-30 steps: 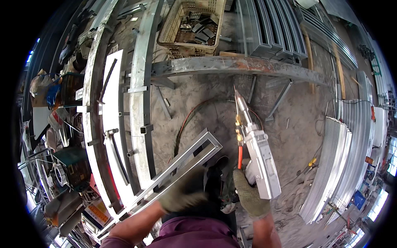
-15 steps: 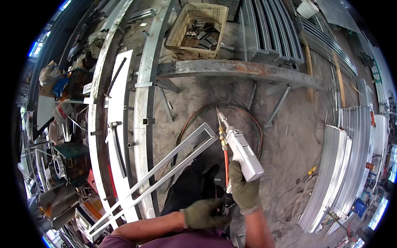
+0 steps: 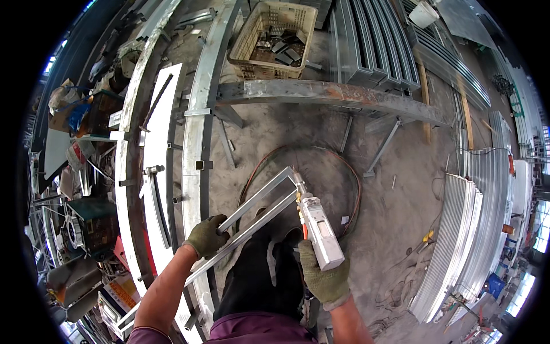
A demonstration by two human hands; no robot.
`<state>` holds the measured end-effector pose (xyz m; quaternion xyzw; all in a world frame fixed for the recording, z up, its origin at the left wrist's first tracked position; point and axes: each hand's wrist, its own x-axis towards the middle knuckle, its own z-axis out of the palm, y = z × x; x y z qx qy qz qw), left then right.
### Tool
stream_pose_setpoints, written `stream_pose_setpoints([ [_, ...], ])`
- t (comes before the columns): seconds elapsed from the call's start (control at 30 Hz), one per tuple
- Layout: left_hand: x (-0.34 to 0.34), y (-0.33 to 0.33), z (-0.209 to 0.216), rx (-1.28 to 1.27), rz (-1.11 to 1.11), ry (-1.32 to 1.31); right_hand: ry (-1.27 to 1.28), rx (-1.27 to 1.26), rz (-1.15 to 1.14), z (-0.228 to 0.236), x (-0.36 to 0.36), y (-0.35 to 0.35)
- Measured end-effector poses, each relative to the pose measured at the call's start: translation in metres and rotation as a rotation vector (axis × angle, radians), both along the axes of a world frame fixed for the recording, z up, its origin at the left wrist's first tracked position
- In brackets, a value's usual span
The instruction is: The person welds two aluminum square tubes together using a handheld welding torch, then uses a hammer to tap and align the joint. The person repeats welding and hammering steps to secure the frame, then lifts and inspects the finished assembly.
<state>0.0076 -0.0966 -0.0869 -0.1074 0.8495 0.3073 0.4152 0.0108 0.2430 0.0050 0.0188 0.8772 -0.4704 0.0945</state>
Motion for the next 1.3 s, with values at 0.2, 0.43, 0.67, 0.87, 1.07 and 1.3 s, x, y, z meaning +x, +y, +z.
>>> stream_pose_setpoints([
  [0.2,0.006,-0.006,-0.023,0.060,-0.048,0.030,-0.006,0.082,-0.082,0.010,-0.004,-0.025],
  [0.43,0.012,-0.010,-0.035,0.032,-0.070,0.047,-0.151,0.039,-0.124,0.000,0.013,-0.037],
  [0.67,0.014,-0.010,-0.037,0.001,-0.096,0.091,-0.106,0.100,-0.159,-0.001,0.016,-0.048],
  [0.87,0.011,-0.008,-0.031,0.010,-0.075,0.046,-0.134,0.172,-0.145,-0.002,0.016,-0.053],
  [1.07,0.009,-0.008,-0.030,0.028,-0.061,0.028,-0.135,0.133,-0.190,-0.005,0.019,-0.058],
  [1.3,0.004,-0.008,-0.026,0.032,-0.073,-0.022,-0.079,0.186,-0.172,-0.002,0.012,-0.064],
])
